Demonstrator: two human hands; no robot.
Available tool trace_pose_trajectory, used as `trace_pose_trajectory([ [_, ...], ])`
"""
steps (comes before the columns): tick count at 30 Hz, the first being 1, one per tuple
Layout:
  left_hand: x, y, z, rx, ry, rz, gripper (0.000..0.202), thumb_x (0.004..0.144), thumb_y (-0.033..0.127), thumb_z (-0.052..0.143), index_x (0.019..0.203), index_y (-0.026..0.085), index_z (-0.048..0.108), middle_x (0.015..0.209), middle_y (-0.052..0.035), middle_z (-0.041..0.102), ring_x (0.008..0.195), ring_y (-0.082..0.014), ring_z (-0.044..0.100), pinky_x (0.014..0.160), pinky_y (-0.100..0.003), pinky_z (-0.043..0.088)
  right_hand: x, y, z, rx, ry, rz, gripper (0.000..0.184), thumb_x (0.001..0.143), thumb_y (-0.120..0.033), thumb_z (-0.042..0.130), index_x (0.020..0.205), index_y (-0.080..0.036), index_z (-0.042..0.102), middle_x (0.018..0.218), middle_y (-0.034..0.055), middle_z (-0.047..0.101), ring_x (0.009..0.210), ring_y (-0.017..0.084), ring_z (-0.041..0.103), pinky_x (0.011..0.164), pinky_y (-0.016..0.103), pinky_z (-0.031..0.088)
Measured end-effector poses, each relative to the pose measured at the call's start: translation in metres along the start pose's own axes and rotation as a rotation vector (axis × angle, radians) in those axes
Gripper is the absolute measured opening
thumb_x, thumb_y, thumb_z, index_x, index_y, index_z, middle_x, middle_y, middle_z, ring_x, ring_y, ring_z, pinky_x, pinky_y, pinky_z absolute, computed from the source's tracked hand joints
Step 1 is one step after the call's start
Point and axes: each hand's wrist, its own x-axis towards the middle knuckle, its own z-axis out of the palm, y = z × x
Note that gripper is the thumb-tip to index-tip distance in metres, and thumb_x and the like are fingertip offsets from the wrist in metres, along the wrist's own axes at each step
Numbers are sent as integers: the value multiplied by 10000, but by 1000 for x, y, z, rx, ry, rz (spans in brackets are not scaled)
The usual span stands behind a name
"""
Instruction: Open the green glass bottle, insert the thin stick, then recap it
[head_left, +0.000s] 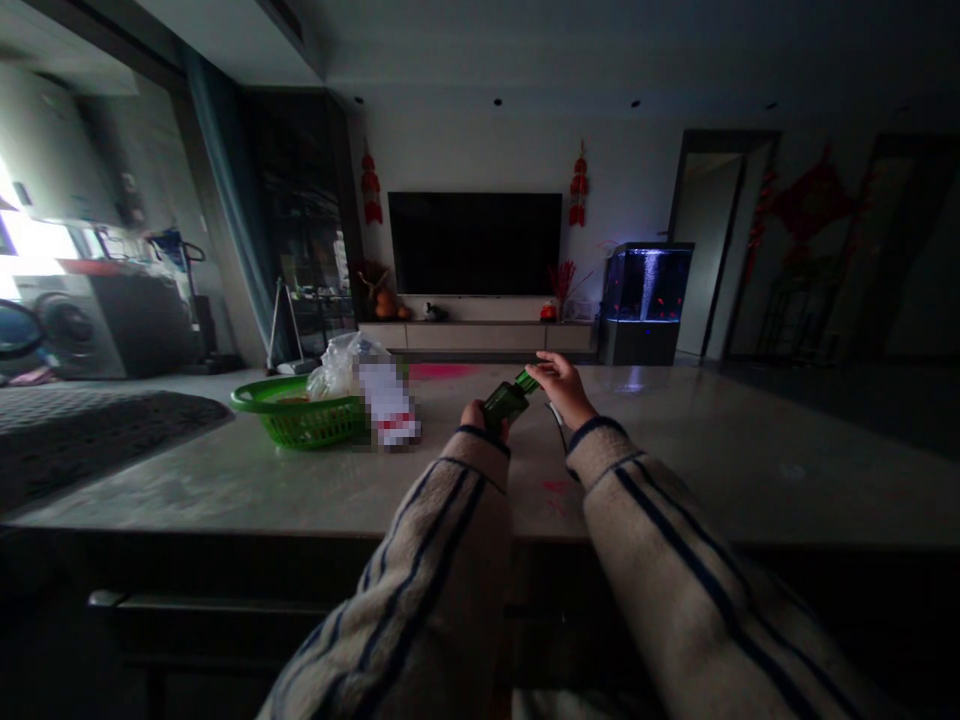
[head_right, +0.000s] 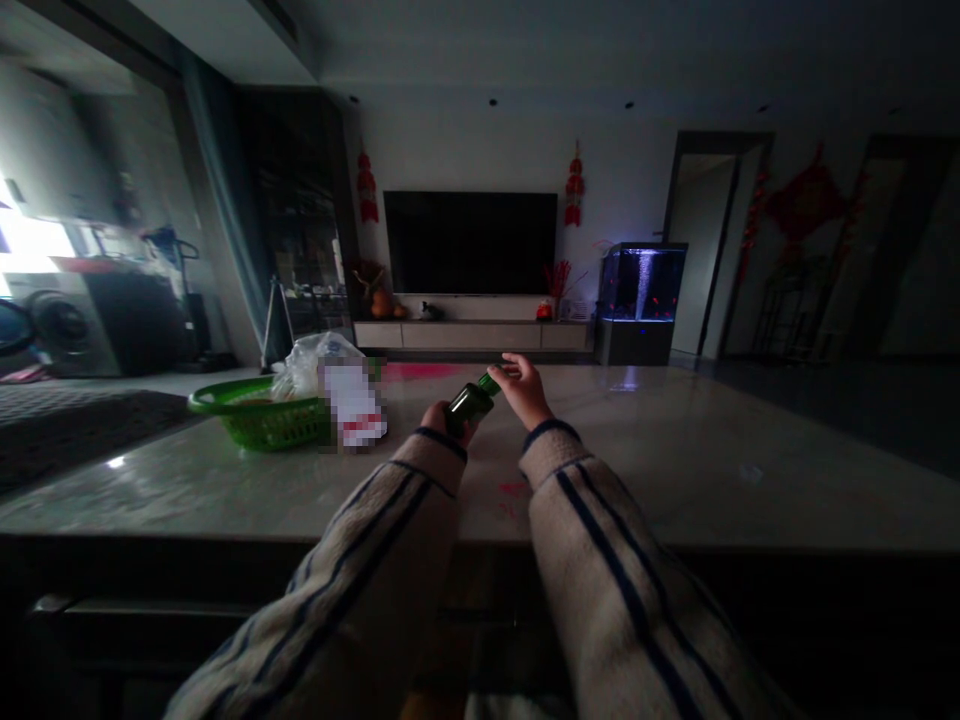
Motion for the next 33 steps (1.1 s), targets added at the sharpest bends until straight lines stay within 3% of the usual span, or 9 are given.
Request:
trace_pose_trajectory([
  [8, -3, 0, 1, 32, 19, 17, 342, 797, 295, 384, 1044, 103, 520, 769, -121, 544, 658, -207, 556, 362, -204, 341, 0, -3, -2, -10, 22, 6, 458, 595, -435, 631, 957, -162, 571, 825, 35, 591, 747, 146, 556, 675, 290, 463],
  [17, -4, 2, 1, 54, -8, 16, 323, 784, 278, 384, 1002, 89, 529, 749, -111, 536, 595, -184, 524, 356, -198, 309, -1, -9, -3, 84, 22, 88, 415, 597, -399, 644, 931, -165, 572, 806, 23, 595, 686, 127, 563, 562, 235, 447],
  [27, -6, 1, 1, 30, 18, 34, 314, 788, 271, 383, 981, 76, 535, 730, -119, 538, 633, -209, 544, 342, -190, 303, 1, -6, -3, 158, 52, 151, 328, 596, -363, 658, 853, -174, 581, 764, -2, 615, 649, 100, 567, 501, 184, 438],
  [33, -8, 1, 3, 14, 16, 39, 326, 796, 300, 383, 987, 76, 526, 699, -103, 513, 549, -178, 517, 303, -177, 291, 1, -5, -5, 171, 30, 213, 290, 611, -367, 649, 825, -178, 599, 789, -3, 632, 663, 96, 579, 503, 177, 443],
])
